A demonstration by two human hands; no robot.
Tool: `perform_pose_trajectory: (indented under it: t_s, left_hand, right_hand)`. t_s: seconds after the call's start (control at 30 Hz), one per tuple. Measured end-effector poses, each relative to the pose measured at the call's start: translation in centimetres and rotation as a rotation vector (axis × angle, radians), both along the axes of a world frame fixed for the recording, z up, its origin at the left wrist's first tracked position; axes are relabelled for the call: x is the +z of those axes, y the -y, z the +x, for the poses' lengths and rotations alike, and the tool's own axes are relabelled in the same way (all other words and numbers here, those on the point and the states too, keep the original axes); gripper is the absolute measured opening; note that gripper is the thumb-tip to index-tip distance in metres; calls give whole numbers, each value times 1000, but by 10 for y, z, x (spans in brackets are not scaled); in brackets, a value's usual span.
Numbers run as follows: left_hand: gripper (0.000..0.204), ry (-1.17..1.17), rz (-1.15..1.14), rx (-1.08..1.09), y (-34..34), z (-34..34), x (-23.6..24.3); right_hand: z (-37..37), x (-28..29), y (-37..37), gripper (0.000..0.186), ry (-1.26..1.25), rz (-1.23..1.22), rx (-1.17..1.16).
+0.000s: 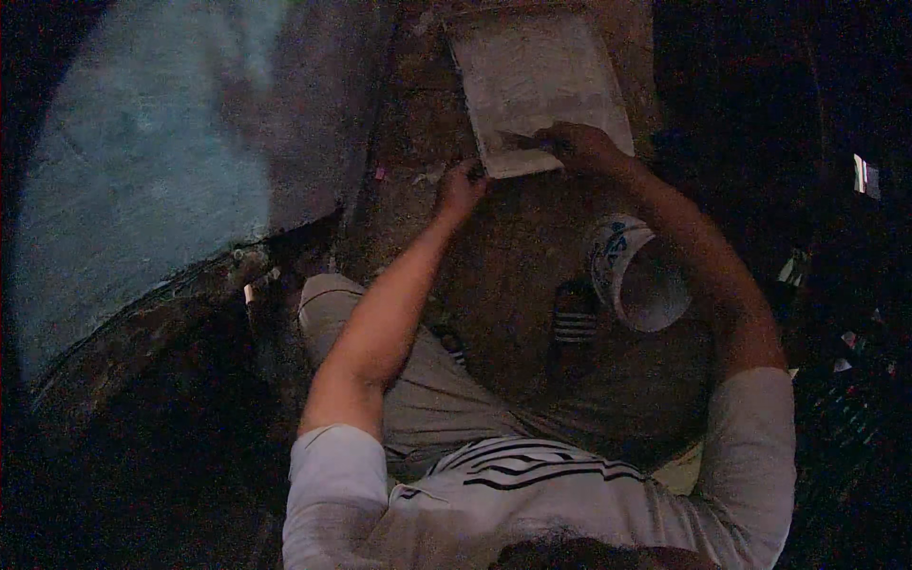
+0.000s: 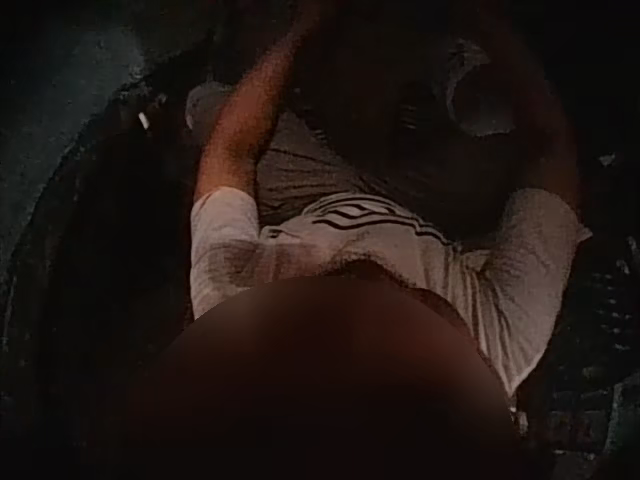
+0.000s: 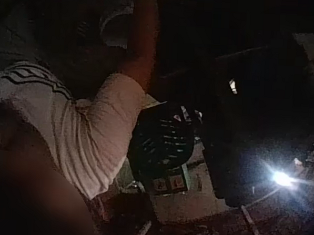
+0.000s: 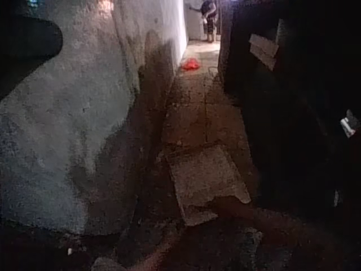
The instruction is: The person applies plaster to a wall using a putty knife after taking it from a tray and a bucket.
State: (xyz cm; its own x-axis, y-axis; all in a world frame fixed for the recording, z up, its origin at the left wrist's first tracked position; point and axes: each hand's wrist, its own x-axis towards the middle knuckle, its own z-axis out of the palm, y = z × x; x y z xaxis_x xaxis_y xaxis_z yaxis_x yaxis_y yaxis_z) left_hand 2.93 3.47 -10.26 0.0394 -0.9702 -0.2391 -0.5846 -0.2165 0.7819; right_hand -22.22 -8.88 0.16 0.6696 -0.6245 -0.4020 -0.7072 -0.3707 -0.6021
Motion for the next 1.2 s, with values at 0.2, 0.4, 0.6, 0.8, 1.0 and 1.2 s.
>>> perform_pose_trajectory:
  t_s: [0.2,0.4,0.6,0.8,1.0,1.2]
  left_hand:
    - [46,147,29,23,-1,-2,-23]
    - [44,-137,-96,4,-1,0,-31]
    - [41,-131,-51,-5,8,-8,-31]
    - [39,-142,-48,-12,-2,-24,-25]
    - [42,-244,13,7,-40,-49,-46]
    - [52,-135,-56,-77,-35,-41,-82]
  right_hand:
    - [-6,-14,6,36,-165,-29,173]
    - [-7,0,7,37,-181,-244,202]
    - [0,12,8,36,-233,10,160]
    - [-49,-36,10,34,-252,77,59]
    - [-86,-32,-5,37,164,392,93]
    - [-72,65,-18,43,-124,520,-283]
